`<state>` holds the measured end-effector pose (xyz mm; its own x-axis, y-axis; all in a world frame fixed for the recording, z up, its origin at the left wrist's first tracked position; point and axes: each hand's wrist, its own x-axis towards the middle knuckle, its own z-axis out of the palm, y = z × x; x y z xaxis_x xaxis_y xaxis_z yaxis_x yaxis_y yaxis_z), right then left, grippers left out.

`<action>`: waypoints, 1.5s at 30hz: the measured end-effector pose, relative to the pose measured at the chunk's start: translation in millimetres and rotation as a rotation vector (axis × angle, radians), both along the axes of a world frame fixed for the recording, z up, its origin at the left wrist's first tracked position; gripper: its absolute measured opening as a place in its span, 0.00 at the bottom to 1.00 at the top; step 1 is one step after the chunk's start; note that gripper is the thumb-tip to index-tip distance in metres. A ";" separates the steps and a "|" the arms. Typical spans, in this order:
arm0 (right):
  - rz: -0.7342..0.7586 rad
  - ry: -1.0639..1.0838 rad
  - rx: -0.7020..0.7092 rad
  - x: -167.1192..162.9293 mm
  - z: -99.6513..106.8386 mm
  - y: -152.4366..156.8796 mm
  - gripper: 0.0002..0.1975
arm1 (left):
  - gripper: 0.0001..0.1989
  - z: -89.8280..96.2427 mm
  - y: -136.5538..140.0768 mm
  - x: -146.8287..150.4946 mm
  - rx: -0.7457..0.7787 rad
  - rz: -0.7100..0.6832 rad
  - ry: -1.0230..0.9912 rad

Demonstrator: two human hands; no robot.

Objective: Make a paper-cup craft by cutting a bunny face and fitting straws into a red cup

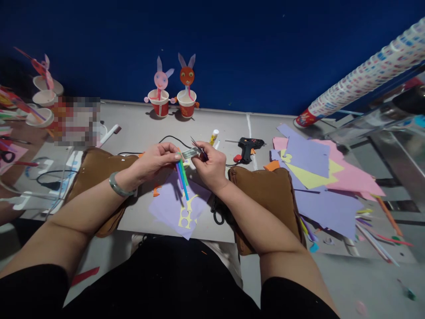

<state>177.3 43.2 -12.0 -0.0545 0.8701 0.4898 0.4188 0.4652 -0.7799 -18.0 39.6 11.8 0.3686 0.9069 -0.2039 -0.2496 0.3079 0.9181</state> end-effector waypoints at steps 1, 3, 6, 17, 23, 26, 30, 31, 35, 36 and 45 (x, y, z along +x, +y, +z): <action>-0.006 -0.008 0.006 0.2 0.4 -0.4 0.11 | 0.18 0.0 -0.2 0.1 0.000 0.002 0.002; -0.023 -0.018 0.009 0.6 0.8 -0.8 0.11 | 0.16 -0.2 -0.6 0.5 -0.008 -0.002 0.005; -0.040 -0.011 0.012 0.9 0.1 -0.4 0.11 | 0.14 -1.0 -1.2 1.2 -0.034 -0.024 0.005; -0.008 -0.044 -0.011 1.3 -1.0 1.8 0.12 | 0.09 -1.3 -1.7 -0.4 0.065 -0.102 0.039; -0.010 0.006 -0.081 -1.8 3.5 -1.7 0.11 | 0.09 -0.4 -3.0 0.7 0.087 -0.099 0.022; -0.016 0.017 -0.080 -1.8 4.4 -2.5 0.11 | 0.10 -1.0 -3.2 0.7 0.088 -0.106 0.022; -0.029 -0.041 -0.010 0.6 4.0 -2.0 0.10 | 0.09 -1.5 -3.7 1.2 0.099 -0.094 0.031; -0.029 -0.055 0.014 1.2 4.0 -1.8 0.10 | 0.08 -1.3 -4.0 1.4 0.104 -0.088 0.031; -0.025 -0.069 0.076 2.4 5.2 -1.3 0.09 | 0.08 -0.5 -4.6 2.2 0.127 -0.074 0.055; -0.025 -0.067 0.076 2.3 5.5 -1.3 0.09 | 0.08 -0.6 -4.5 2.3 0.135 -0.070 0.064; -0.010 0.066 -0.117 -2.6 2.4 1.8 0.13 | 0.11 -1.8 -2.1 -0.2 0.179 0.017 0.032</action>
